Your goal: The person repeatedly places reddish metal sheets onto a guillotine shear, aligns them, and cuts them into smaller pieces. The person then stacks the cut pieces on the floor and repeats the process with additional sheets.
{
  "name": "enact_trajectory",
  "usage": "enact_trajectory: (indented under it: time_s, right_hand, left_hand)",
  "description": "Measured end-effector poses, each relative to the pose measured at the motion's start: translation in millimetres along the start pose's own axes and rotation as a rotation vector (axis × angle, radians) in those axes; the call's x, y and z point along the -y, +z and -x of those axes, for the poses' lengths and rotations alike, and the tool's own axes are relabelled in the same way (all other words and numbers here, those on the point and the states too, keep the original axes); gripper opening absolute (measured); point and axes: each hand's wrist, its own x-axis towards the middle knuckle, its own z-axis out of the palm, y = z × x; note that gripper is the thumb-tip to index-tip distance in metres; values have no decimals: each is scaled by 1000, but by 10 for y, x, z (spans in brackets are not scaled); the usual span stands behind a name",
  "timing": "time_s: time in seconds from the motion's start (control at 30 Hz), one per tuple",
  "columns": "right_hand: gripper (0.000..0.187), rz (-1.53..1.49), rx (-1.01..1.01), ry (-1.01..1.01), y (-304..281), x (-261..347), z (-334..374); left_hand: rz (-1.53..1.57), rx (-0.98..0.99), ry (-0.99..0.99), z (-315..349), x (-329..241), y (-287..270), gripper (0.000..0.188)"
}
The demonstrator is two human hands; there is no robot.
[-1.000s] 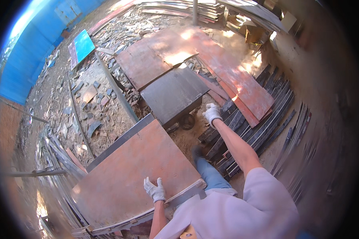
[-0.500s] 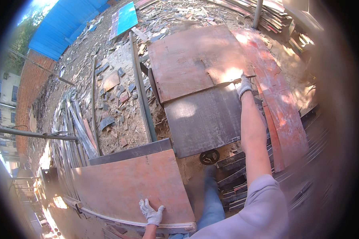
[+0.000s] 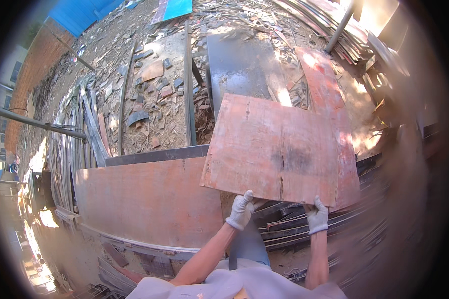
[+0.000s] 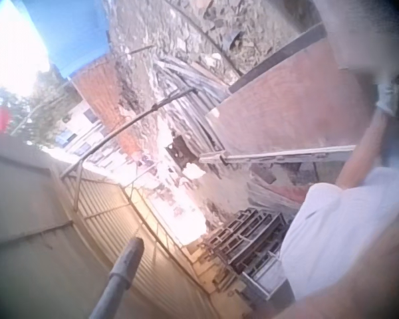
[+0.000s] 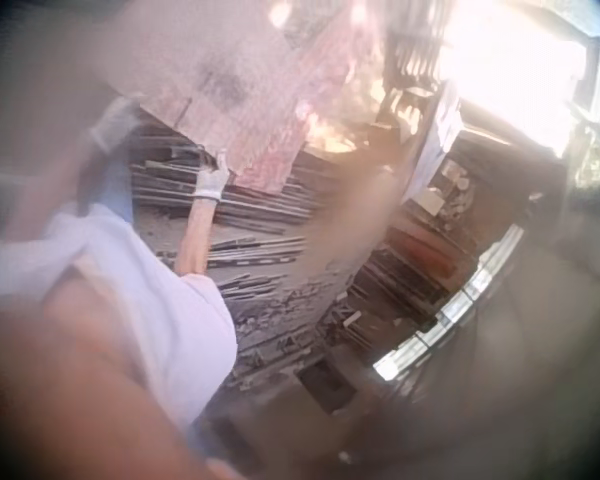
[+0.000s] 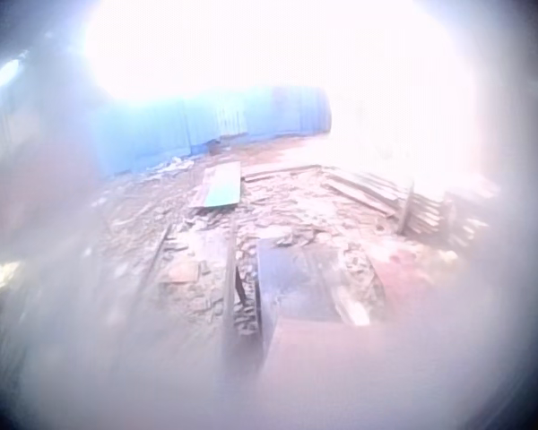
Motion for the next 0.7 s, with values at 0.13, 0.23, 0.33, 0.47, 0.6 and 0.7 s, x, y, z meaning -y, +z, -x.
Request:
enact_trajectory:
  time_s: [0.13, 0.23, 0.33, 0.47, 0.6, 0.7]
  right_hand:
    - [37, -56, -36, 58, -615, -759, 1098]
    - [44, 149, 375, 163, -330, -1294, 1733]
    - [55, 792, 624, 92, -371, -1958, 1677]
    - [55, 811, 485, 236, -97, -3205, 1019]
    - [61, 503, 236, 298, 129, -3962, 411]
    - [65, 1653, 205, 103, 1239, -3388, 1455]
  left_hand:
    - [-154, -420, -89, 839, -42, -165, 29]
    - [-192, -415, 6, 1425, -637, -583, 20]
    - [-90, -416, 248, 2156, -1266, -1009, 17]
    - [-34, -522, 453, 3290, -1928, -1254, 22]
    - [-63, -544, 741, 4291, -2278, -1477, 35]
    - [-60, -755, 1091, 5343, -2208, -1860, 47]
